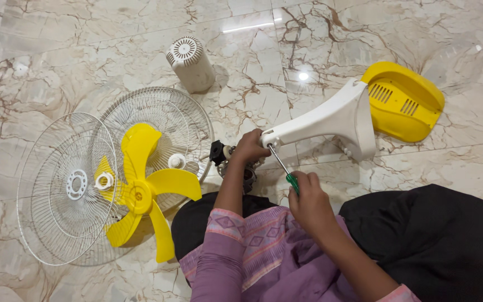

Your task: The person assembles a standing fan by attaching the motor housing to the white neck and securing it with a screwdriver. They then attach the yellow rear cover to the motor housing.

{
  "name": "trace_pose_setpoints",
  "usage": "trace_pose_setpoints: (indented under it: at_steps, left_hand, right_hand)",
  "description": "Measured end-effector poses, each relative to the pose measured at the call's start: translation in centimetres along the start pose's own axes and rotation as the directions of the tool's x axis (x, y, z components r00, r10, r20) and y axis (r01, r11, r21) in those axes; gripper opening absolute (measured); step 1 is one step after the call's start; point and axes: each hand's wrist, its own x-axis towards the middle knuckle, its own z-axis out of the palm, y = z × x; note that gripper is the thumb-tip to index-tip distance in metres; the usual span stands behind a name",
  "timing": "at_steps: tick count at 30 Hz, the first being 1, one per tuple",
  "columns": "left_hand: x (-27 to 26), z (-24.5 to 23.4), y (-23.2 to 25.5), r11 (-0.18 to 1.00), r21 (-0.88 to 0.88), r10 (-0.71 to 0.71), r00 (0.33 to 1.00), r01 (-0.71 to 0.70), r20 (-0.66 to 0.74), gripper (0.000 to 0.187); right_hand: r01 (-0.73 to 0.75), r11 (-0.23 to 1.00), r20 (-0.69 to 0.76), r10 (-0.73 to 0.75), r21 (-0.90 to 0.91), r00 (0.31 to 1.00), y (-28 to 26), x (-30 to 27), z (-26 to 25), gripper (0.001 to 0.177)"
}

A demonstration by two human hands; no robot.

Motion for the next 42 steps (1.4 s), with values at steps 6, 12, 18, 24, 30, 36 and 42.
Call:
trace_pose_setpoints:
  at_steps: [6, 12, 18, 24, 30, 36, 42]
  left_hand:
    - [-2.7, -0.3, 2.2, 1.000, 0.017, 0.006, 0.994, -0.004, -0.112, 0.058]
    - [-4.5, -0.2, 3.0, 0.999, -0.033, -0.046, 0.970, 0.040, -0.239, 0.051]
    - [-5.7, 1.8, 3.0, 0.996, 0.047, 0.088, 0.881, -0.075, -0.466, 0.049]
    - [-7.3, 4.4, 4.2, 0.979, 0.072, 0.195, 0.802, -0.188, -0.564, 0.047]
    - [-8.2, 6.1, 5.0, 0.966, 0.136, 0.255, 0.719, -0.220, -0.646, 0.047]
    - [-8.1, 6.1, 4.9, 0.975, 0.140, 0.224, 0.725, -0.175, -0.652, 0.049]
    - [-8.2, 6.1, 4.6, 0.970, 0.137, 0.240, 0.728, -0.199, -0.642, 0.053]
  right_hand:
    - [-0.066, 0.984, 0.013, 0.064, 0.163, 0.998, 1.5, -0.3, 1.3, 0.034]
    - [-0.619, -0.040, 0.602, 0.286, 0.785, 0.745, 6.7, 0.0, 4.7, 0.029]
    - [-0.696, -0.190, 0.715, 0.315, 0.692, 0.625, 7.7, -0.4, 4.3, 0.033]
    - [-0.596, 0.435, 0.458, 0.386, 0.675, 0.801, 6.0, -1.3, 3.1, 0.037]
    - [-0.485, 0.682, 0.411, 0.286, 0.547, 0.866, 8.5, -1.9, 2.8, 0.044]
    - [-0.603, 0.467, 0.587, 0.200, 0.647, 0.785, 12.0, -1.0, 2.8, 0.045]
    - [-0.718, 0.015, 0.717, 0.030, 0.696, 0.696, 13.7, -0.8, 3.2, 0.038]
